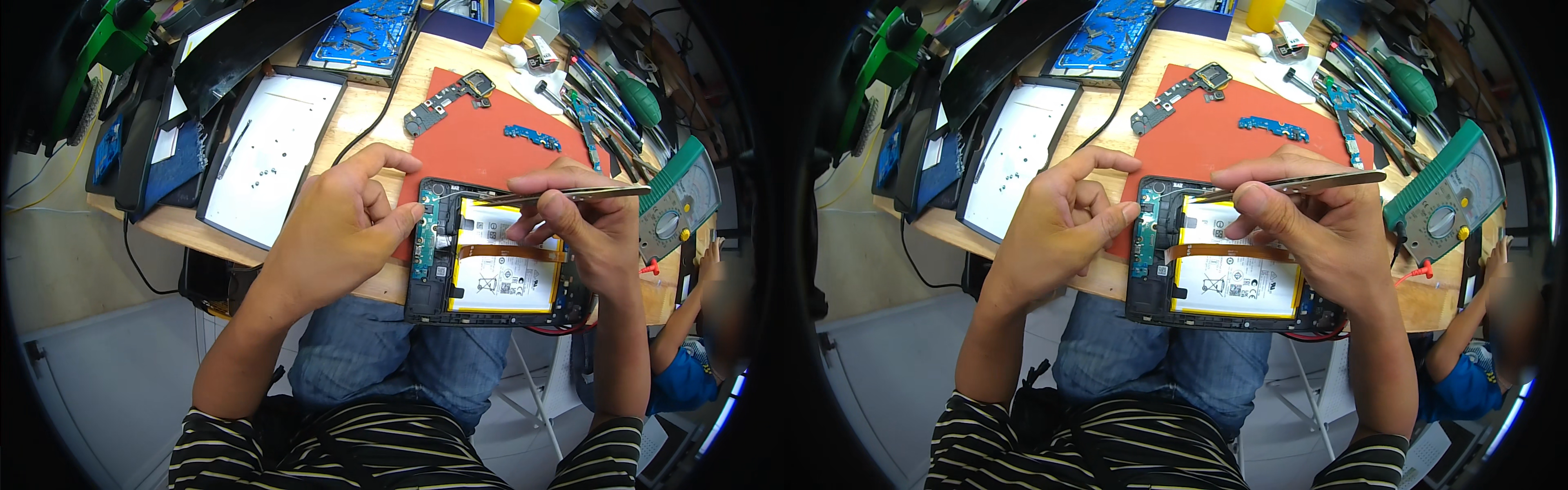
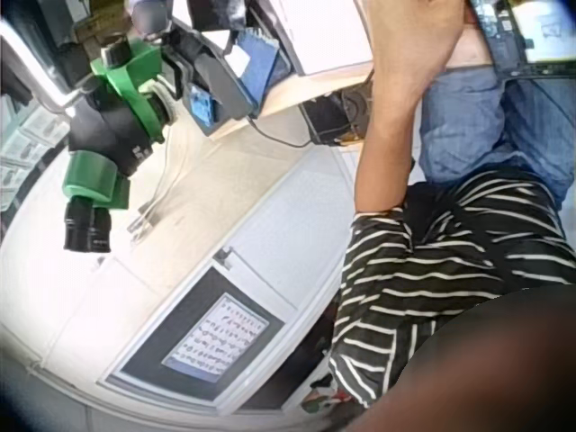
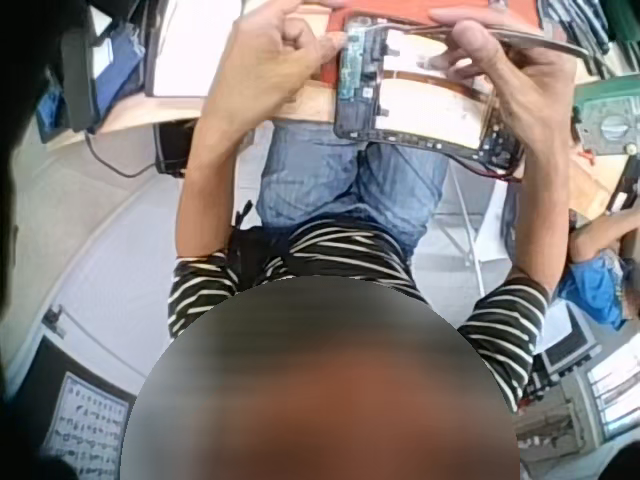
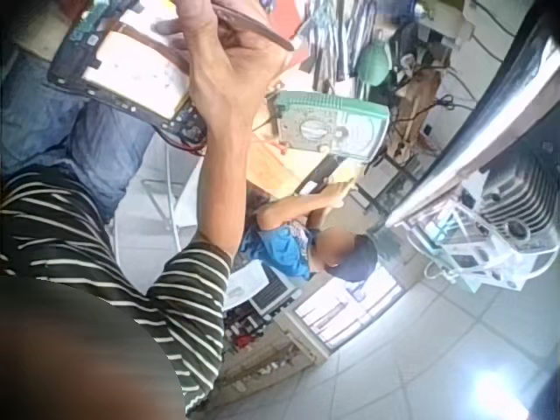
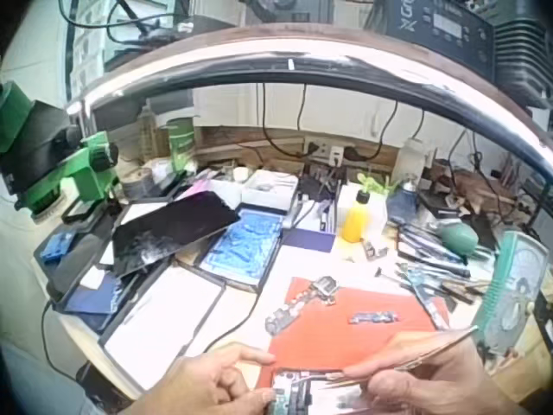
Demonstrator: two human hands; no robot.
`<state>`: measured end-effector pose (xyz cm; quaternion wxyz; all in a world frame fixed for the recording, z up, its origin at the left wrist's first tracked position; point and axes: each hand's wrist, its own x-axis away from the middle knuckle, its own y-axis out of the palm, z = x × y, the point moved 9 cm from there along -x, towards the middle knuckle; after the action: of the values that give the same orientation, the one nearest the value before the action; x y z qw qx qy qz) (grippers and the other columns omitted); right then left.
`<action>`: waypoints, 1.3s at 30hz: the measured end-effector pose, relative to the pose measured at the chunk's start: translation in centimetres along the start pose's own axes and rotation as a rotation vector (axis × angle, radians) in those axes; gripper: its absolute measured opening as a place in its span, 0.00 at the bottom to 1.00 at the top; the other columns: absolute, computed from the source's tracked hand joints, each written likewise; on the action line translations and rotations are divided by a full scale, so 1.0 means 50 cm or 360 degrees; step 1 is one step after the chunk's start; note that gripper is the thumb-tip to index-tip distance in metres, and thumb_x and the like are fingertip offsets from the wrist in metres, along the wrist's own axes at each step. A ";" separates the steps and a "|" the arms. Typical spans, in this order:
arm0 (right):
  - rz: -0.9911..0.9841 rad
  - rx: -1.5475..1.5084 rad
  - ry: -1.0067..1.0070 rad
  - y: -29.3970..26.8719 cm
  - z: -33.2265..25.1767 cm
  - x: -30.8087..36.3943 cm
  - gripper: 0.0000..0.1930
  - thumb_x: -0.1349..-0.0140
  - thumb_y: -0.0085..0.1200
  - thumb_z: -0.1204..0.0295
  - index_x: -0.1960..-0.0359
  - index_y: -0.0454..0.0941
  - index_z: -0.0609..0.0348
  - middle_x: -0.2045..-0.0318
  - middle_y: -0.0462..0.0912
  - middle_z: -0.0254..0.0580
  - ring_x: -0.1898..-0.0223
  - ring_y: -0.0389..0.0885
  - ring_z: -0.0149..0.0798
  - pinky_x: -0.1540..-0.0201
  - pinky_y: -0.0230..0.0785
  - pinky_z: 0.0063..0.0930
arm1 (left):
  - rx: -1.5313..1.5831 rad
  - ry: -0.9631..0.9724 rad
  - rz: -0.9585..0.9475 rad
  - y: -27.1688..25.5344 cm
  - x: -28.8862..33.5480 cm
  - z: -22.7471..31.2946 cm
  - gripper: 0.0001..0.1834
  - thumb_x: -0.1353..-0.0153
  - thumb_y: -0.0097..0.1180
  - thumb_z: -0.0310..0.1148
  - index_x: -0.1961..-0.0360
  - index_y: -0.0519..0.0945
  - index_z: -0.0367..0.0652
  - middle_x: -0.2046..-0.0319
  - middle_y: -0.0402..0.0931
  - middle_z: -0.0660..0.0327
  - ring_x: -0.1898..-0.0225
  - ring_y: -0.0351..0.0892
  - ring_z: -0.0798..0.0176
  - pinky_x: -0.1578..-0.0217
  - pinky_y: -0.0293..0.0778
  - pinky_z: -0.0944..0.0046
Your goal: The person removes the back cover of a tablet and uses tweezers to detach and reattach internal ribbon cables and connectors. They handle the battery, motherboard, and display assembly while working on the device placed on their lap.
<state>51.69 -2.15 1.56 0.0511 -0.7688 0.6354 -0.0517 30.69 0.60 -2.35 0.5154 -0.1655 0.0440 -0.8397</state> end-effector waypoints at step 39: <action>0.0344 -0.0049 0.0151 -0.009 0.024 0.022 0.18 0.26 0.58 0.60 0.58 0.80 0.67 0.71 0.87 0.48 0.71 0.90 0.35 0.73 0.81 0.19 | 0.0050 0.0393 0.0107 0.010 0.028 -0.015 0.06 0.37 0.65 0.27 0.60 0.86 0.38 0.86 0.69 0.67 0.83 0.66 0.75 0.79 0.63 0.69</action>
<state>52.50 -3.12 0.45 0.0145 -0.6931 0.7170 -0.0724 30.31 -0.95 -2.86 0.5363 -0.0512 0.0994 -0.8366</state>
